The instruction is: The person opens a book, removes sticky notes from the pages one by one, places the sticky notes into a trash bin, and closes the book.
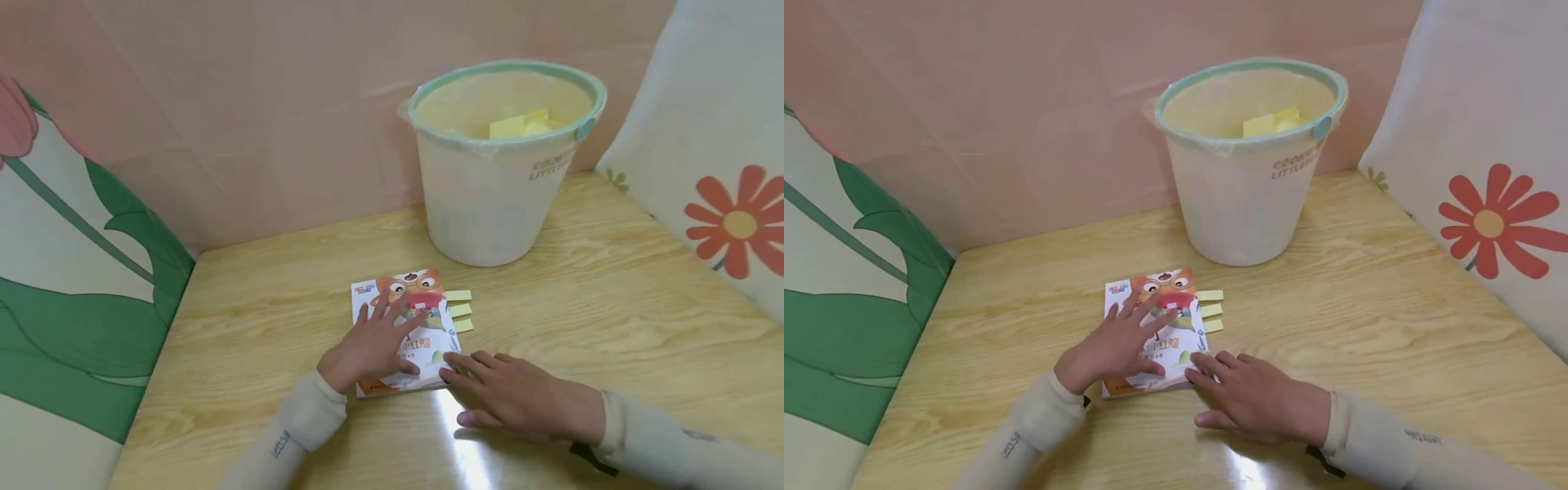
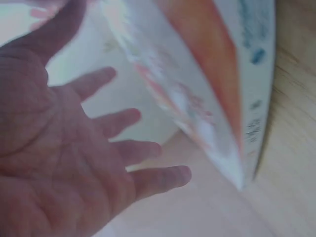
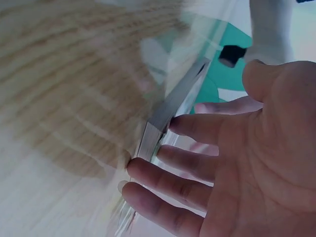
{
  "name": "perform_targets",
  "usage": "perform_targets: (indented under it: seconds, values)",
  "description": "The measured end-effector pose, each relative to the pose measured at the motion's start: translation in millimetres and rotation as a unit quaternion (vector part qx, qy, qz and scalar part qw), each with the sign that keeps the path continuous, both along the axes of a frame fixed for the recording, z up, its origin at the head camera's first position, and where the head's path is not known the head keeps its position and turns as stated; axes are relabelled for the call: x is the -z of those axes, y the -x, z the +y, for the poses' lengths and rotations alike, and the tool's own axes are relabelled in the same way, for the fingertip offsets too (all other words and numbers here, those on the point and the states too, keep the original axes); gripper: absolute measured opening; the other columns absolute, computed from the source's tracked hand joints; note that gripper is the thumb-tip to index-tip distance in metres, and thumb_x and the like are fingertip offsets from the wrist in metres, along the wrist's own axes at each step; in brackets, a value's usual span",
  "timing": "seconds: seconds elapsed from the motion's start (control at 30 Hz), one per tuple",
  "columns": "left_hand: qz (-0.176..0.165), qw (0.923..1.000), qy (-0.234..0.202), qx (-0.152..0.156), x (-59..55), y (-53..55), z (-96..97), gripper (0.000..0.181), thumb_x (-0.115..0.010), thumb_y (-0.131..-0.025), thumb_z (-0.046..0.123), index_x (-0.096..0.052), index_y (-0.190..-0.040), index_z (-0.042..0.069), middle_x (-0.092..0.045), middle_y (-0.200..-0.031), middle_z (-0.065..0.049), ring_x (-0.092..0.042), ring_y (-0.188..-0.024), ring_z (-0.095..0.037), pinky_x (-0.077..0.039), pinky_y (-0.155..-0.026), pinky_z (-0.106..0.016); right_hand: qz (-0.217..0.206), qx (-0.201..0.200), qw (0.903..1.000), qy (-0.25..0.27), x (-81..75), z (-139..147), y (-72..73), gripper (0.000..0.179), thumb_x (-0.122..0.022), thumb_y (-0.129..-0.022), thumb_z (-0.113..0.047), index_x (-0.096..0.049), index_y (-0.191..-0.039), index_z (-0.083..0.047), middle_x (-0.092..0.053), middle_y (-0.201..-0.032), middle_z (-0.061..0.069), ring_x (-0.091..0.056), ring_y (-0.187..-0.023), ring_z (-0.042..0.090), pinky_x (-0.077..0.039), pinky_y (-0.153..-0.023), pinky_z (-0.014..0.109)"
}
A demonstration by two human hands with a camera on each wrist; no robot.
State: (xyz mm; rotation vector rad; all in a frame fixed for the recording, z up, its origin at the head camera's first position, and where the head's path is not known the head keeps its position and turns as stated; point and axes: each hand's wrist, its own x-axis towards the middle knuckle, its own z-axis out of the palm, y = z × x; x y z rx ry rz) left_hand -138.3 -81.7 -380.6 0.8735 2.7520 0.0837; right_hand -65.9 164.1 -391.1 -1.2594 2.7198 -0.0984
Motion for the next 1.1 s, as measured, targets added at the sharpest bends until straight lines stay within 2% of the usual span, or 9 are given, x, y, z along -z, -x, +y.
perform_targets:
  seconds: [0.07,0.13,0.27,0.37,0.47,0.6,0.73,0.87,1.1]
  values:
    - [-0.035,0.9994,-0.001,0.003,5.6,8.8,0.5,0.096,-0.076,-0.079,0.057,-0.025,-0.158,0.035,-0.009,-0.17,-0.004,-0.001,-0.155,-0.041,-0.018,-0.118,-0.067,-0.005,-0.003,1.0,0.002,-2.0,-1,2.8,0.063,-0.033,-0.103,-0.058,-0.045,-0.15,-0.017,-0.045,-0.155,0.008,-0.053,-0.132,0.03,-0.047,-0.103,0.05]
    - [-0.06,0.9981,0.0,0.009,10.7,14.1,0.5,0.097,-0.077,-0.078,0.056,-0.024,-0.158,0.038,-0.008,-0.17,-0.003,-0.001,-0.155,-0.043,-0.015,-0.118,-0.068,-0.014,-0.007,0.9998,0.01,-4.2,-2,11.0,0.061,-0.031,-0.104,-0.057,-0.046,-0.15,-0.019,-0.049,-0.152,0.007,-0.054,-0.132,0.029,-0.047,-0.104,0.049]
    - [-0.087,0.9959,-0.014,0.019,17.4,18.2,-0.5,0.095,-0.079,-0.077,0.052,-0.027,-0.156,0.041,-0.012,-0.169,-0.002,-0.003,-0.154,-0.045,-0.011,-0.119,-0.068,-0.033,0.039,0.997,0.058,-12.2,-1,45.6,0.055,-0.037,-0.104,-0.054,-0.049,-0.147,-0.022,-0.059,-0.142,0.007,-0.058,-0.127,0.029,-0.048,-0.103,0.051]
    - [-0.089,0.9956,-0.022,0.019,18.6,19.2,-0.7,0.095,-0.08,-0.077,0.05,-0.027,-0.156,0.042,-0.012,-0.169,-0.002,-0.002,-0.154,-0.045,-0.009,-0.119,-0.068,-0.037,0.099,0.9897,0.097,-15.9,2,77.7,0.052,-0.044,-0.103,-0.051,-0.056,-0.142,-0.019,-0.064,-0.136,0.009,-0.061,-0.123,0.031,-0.05,-0.099,0.054]
    - [-0.086,0.9958,-0.024,0.019,19.0,19.6,0.4,0.095,-0.079,-0.077,0.05,-0.027,-0.156,0.042,-0.013,-0.169,-0.002,-0.002,-0.154,-0.045,-0.009,-0.119,-0.068,-0.045,0.134,0.9831,0.117,-10.4,4,106.2,0.047,-0.052,-0.102,-0.045,-0.061,-0.136,-0.014,-0.065,-0.133,0.009,-0.064,-0.12,0.031,-0.051,-0.097,0.054]
    - [-0.083,0.9961,-0.021,0.021,19.3,19.9,2.9,0.094,-0.079,-0.077,0.051,-0.028,-0.155,0.042,-0.014,-0.169,-0.002,-0.002,-0.154,-0.043,-0.009,-0.119,-0.068,-0.059,0.147,0.9808,0.113,6.0,9,140.0,0.039,-0.057,-0.1,-0.036,-0.065,-0.129,-0.01,-0.07,-0.126,0.008,-0.067,-0.113,0.029,-0.052,-0.095,0.051]
    - [-0.079,0.9964,-0.019,0.021,17.5,20.0,3.7,0.094,-0.08,-0.077,0.05,-0.029,-0.155,0.042,-0.015,-0.169,-0.001,-0.002,-0.155,-0.043,-0.01,-0.119,-0.068,-0.081,0.139,0.9811,0.107,16.2,14,169.4,0.024,-0.059,-0.1,-0.027,-0.072,-0.113,-0.011,-0.074,-0.106,0.004,-0.067,-0.097,0.021,-0.054,-0.089,0.045]
    - [-0.077,0.9967,-0.017,0.021,16.8,20.5,3.3,0.093,-0.081,-0.076,0.05,-0.03,-0.154,0.042,-0.017,-0.168,-0.001,-0.002,-0.154,-0.044,-0.011,-0.119,-0.068,-0.124,0.129,0.9797,0.091,16.4,13,185.3,0.019,-0.059,-0.1,-0.026,-0.072,-0.101,-0.013,-0.07,-0.092,-0.001,-0.061,-0.085,0.013,-0.052,-0.082,0.039]
    - [-0.075,0.9968,-0.02,0.02,18.3,21.5,2.4,0.093,-0.081,-0.075,0.05,-0.031,-0.154,0.043,-0.017,-0.168,0.0,-0.002,-0.155,-0.043,-0.01,-0.119,-0.068,-0.182,0.158,0.968,0.069,16.7,7,189.1,0.014,-0.06,-0.098,-0.029,-0.067,-0.096,-0.017,-0.066,-0.088,-0.003,-0.057,-0.08,0.013,-0.047,-0.075,0.032]
